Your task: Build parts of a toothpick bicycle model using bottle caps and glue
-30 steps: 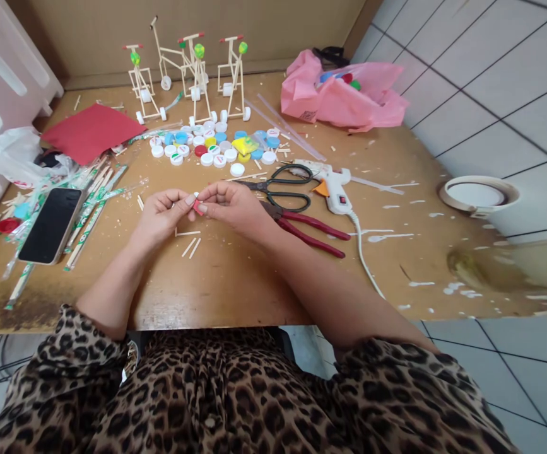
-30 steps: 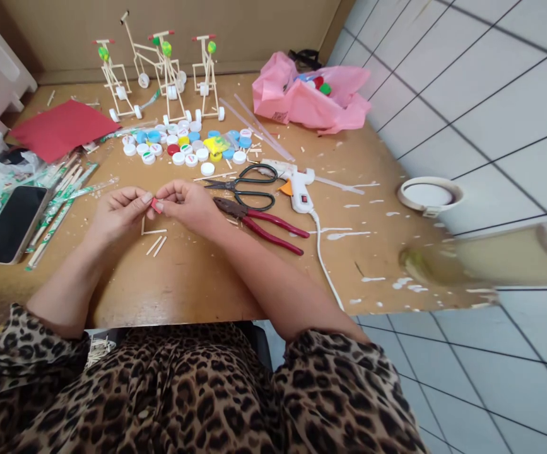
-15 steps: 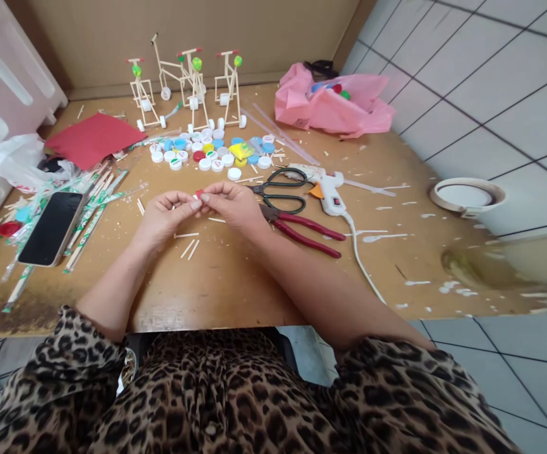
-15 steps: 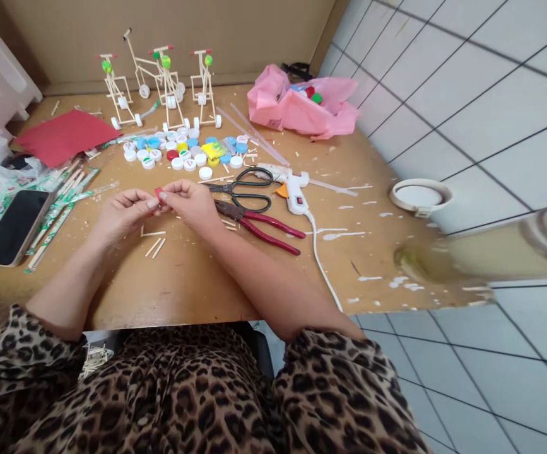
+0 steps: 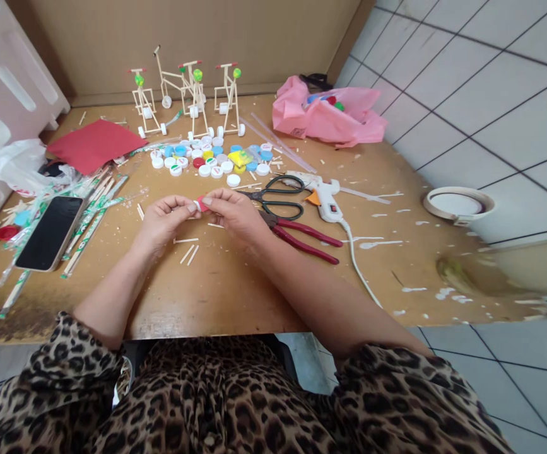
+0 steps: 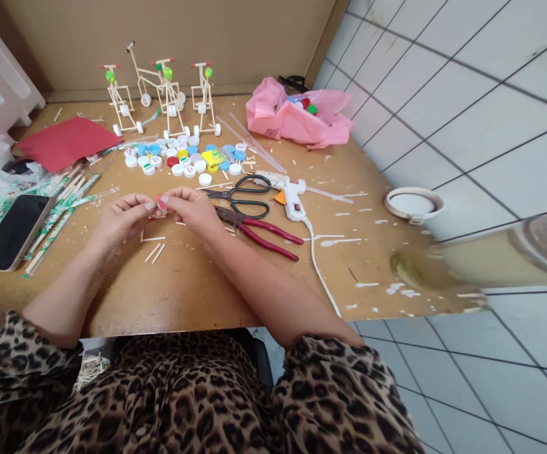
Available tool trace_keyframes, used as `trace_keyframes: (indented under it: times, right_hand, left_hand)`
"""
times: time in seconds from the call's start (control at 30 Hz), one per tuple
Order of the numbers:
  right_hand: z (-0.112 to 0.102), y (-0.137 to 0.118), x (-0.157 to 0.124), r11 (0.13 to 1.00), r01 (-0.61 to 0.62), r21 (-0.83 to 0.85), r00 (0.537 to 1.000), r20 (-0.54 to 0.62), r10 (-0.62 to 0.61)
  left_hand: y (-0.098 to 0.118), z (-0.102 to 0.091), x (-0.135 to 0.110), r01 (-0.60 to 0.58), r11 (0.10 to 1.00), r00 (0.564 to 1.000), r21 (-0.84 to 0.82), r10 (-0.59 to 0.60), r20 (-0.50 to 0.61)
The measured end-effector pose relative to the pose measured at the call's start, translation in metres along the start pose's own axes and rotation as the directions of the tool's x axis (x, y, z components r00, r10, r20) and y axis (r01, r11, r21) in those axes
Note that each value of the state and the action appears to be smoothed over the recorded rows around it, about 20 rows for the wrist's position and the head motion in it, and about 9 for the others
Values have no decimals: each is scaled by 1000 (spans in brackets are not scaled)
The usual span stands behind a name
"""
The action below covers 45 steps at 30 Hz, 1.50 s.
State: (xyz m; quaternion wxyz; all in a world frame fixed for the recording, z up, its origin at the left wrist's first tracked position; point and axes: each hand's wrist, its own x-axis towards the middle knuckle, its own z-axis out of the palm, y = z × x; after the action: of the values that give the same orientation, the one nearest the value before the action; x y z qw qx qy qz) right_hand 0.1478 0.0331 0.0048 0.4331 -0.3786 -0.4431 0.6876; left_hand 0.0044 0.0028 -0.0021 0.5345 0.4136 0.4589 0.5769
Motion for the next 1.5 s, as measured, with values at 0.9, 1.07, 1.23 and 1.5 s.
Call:
trace_keyframes:
  times: [0.9, 1.07, 1.23, 1.5]
  right_hand:
    - [-75, -71, -11, -112, -8, -994, 985, 12, -173]
    - [-99, -68, -9, -346, -35, -938, 996, -6, -85]
    - [-97, -56, -4, -412, -4, -911, 997, 31, -77]
    - [-112, -52, -6, -320, 47, -946, 976, 112, -189]
  left_hand:
    - [1, -2, 2, 142, 990, 990, -10, -142, -24]
    - [-2, -4, 2, 148, 989, 989, 3, -148, -9]
    - [0, -4, 2, 135, 991, 991, 4, -135, -4]
    - [3, 0, -1, 157, 986, 987, 51, -156, -27]
